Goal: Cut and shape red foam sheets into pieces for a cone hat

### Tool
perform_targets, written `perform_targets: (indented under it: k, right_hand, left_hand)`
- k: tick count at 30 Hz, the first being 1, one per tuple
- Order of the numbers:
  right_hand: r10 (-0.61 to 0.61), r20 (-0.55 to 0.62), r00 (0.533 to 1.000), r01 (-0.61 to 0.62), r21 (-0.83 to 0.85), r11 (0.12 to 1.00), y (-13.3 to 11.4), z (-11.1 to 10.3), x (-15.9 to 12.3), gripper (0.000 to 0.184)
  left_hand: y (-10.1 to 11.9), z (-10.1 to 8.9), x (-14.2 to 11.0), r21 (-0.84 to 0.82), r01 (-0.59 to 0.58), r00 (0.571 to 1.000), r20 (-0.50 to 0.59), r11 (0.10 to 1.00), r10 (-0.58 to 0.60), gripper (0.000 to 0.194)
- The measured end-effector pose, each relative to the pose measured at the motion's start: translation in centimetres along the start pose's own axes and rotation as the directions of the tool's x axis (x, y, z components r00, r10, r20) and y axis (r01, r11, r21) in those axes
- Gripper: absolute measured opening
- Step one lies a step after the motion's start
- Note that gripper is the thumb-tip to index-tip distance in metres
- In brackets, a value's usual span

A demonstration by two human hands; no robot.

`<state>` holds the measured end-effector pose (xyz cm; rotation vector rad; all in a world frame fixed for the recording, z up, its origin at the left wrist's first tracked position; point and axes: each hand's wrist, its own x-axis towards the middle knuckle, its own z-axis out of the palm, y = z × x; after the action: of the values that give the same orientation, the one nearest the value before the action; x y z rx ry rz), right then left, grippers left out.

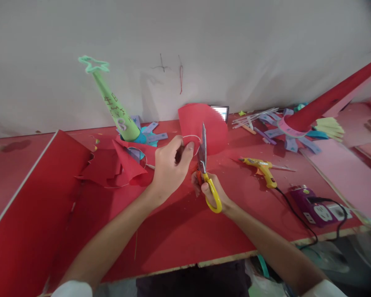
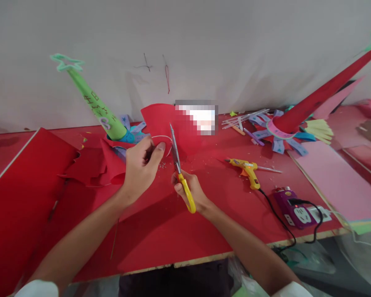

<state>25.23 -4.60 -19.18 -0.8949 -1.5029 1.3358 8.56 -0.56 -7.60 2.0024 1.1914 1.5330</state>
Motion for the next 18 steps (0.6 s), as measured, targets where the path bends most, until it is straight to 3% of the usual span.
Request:
perform_targets:
  k: [18]
  right_hand:
    - [-0.022,0.002,1.000,0.022,-0.148,0.989,-0.72,-0.37,0.23,0.079]
  left_hand:
    - [0.07,-0.53,0.32,-0.036,-0.021,0.999,-0.027,0.999,0.020,0.042]
